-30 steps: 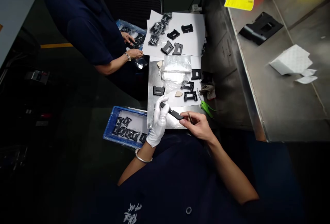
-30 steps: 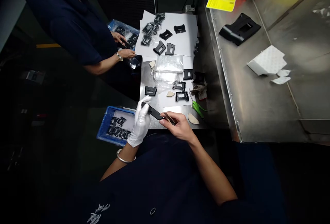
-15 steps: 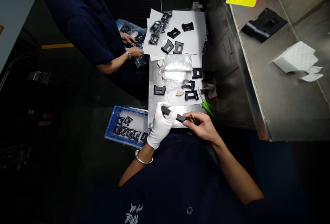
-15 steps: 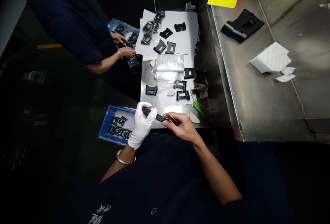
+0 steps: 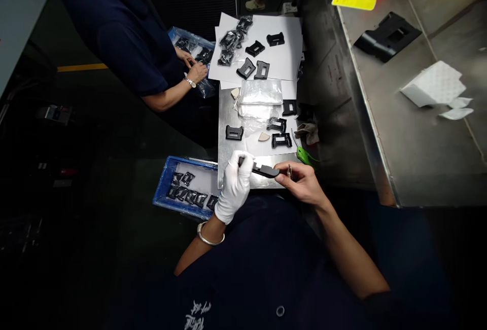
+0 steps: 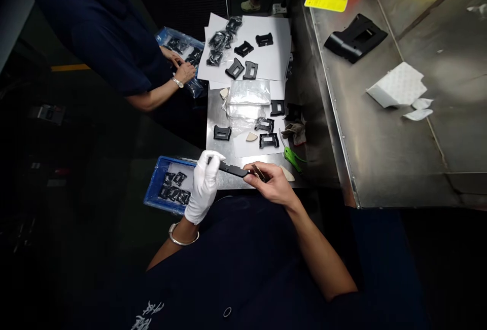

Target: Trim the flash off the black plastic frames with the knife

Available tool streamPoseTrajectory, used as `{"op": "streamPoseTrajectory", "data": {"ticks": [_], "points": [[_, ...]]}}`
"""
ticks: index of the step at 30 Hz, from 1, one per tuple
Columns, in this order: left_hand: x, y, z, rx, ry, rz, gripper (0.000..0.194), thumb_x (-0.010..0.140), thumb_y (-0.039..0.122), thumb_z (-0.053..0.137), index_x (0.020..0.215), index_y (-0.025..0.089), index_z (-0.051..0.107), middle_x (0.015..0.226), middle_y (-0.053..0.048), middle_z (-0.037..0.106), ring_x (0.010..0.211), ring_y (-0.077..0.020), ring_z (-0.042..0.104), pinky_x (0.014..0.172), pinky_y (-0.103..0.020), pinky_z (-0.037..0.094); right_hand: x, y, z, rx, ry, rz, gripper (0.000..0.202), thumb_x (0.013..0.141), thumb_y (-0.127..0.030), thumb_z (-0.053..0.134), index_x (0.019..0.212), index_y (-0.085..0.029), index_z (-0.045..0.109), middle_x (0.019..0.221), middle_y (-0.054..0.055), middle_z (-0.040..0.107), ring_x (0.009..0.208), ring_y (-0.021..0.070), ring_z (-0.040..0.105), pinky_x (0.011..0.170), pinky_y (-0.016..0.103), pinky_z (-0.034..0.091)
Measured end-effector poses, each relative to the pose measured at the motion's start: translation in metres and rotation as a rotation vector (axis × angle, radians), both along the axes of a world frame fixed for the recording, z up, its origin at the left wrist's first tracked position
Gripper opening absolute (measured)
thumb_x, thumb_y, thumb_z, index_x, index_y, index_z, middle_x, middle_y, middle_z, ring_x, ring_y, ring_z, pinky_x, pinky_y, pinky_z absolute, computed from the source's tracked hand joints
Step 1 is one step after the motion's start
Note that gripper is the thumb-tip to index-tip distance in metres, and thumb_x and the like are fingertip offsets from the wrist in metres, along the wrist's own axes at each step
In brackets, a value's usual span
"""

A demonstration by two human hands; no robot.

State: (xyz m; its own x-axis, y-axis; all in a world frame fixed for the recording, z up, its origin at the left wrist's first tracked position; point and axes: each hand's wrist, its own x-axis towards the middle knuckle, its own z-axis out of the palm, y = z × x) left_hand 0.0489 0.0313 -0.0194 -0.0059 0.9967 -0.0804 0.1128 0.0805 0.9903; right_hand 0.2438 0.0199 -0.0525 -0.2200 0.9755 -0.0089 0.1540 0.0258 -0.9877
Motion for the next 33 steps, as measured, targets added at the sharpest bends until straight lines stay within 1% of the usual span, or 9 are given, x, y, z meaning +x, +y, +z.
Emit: {"op": "streamPoseTrajectory", "data": {"ticks": [3,8,10,14,18,22,24,28,33], "points": [[-0.009,0.005,0.01,0.03,0.086,-0.174,0.009,0.09,0.029,0.065,0.091,0.023,0.071,0.092,-0.004,0.069,0.087,-0.0216,0.063,0.084,-0.035,0.049,0.009,0.002,-0.005,-0.002,0.01,0.002,0.031,0.088,-0.049,0.073,0.09,-0.018,0.075,0.077,0.003,0.067,0.064,0.0138,0.055,0.059,0.026,0.045],[-0.015,0.014,0.021,-0.015,0.158,-0.516,0.015,0.09,0.021,0.061,0.087,0.023,0.075,0.089,-0.005,0.07,0.083,-0.021,0.063,0.075,-0.035,0.049,0.02,0.009,-0.006,0.049,0.032,0.103,0.025,0.085,-0.044,0.077,0.086,-0.019,0.077,0.079,0.005,0.071,0.066,0.016,0.061,0.06,0.028,0.048],[-0.013,0.014,0.019,-0.018,0.178,-0.522,0.018,0.091,0.02,0.058,0.079,0.023,0.072,0.084,-0.004,0.067,0.079,-0.0196,0.06,0.072,-0.033,0.046,0.022,0.012,-0.004,0.052,0.001,0.125,0.024,0.084,-0.044,0.078,0.086,-0.02,0.078,0.08,0.006,0.074,0.07,0.0188,0.065,0.064,0.031,0.051],[-0.006,0.013,0.013,0.004,0.209,-0.399,0.036,0.098,0.027,0.05,0.064,0.023,0.061,0.073,-0.003,0.062,0.07,-0.0191,0.053,0.067,-0.035,0.042,0.023,0.015,-0.003,0.042,-0.059,0.119,0.024,0.081,-0.045,0.08,0.087,-0.021,0.08,0.085,0.007,0.076,0.075,0.0215,0.069,0.068,0.033,0.055],[-0.006,0.012,0.014,-0.024,0.146,-0.42,0.04,0.102,0.028,0.042,0.071,0.025,0.067,0.084,-0.005,0.07,0.08,-0.0222,0.061,0.078,-0.038,0.048,0.027,0.015,-0.009,0.024,-0.017,0.074,0.026,0.079,-0.045,0.082,0.086,-0.02,0.08,0.083,0.006,0.075,0.071,0.0191,0.066,0.065,0.031,0.052],[-0.005,0.01,0.014,-0.057,0.163,-0.435,0.019,0.091,0.024,0.06,0.074,0.023,0.068,0.082,-0.004,0.068,0.077,-0.0213,0.061,0.072,-0.035,0.046,0.028,0.016,-0.014,-0.004,-0.009,0.084,0.032,0.08,-0.05,0.08,0.086,-0.019,0.079,0.079,0.006,0.073,0.068,0.0178,0.063,0.061,0.029,0.048],[-0.003,0.01,0.012,-0.042,0.18,-0.411,0.021,0.091,0.024,0.061,0.07,0.023,0.065,0.08,-0.003,0.066,0.075,-0.0202,0.06,0.071,-0.035,0.046,0.028,0.016,-0.015,-0.015,-0.027,0.092,0.033,0.08,-0.051,0.08,0.087,-0.019,0.079,0.078,0.006,0.072,0.068,0.0179,0.062,0.061,0.029,0.048],[-0.003,0.011,0.009,-0.011,0.221,-0.405,0.033,0.099,0.03,0.049,0.069,0.025,0.06,0.079,-0.005,0.065,0.076,-0.0212,0.057,0.073,-0.037,0.046,0.028,0.019,-0.015,-0.025,-0.019,0.082,0.038,0.078,-0.055,0.081,0.084,-0.018,0.079,0.077,0.006,0.072,0.066,0.0171,0.06,0.059,0.029,0.047],[-0.009,0.014,0.015,-0.02,0.155,-0.534,0.037,0.102,0.024,0.035,0.088,0.02,0.069,0.091,-0.005,0.069,0.093,-0.0223,0.064,0.091,-0.034,0.05,0.03,0.023,-0.014,-0.038,0.024,0.068,0.044,0.074,-0.062,0.081,0.076,-0.018,0.076,0.072,0.005,0.069,0.059,0.0142,0.054,0.055,0.029,0.043]]}}
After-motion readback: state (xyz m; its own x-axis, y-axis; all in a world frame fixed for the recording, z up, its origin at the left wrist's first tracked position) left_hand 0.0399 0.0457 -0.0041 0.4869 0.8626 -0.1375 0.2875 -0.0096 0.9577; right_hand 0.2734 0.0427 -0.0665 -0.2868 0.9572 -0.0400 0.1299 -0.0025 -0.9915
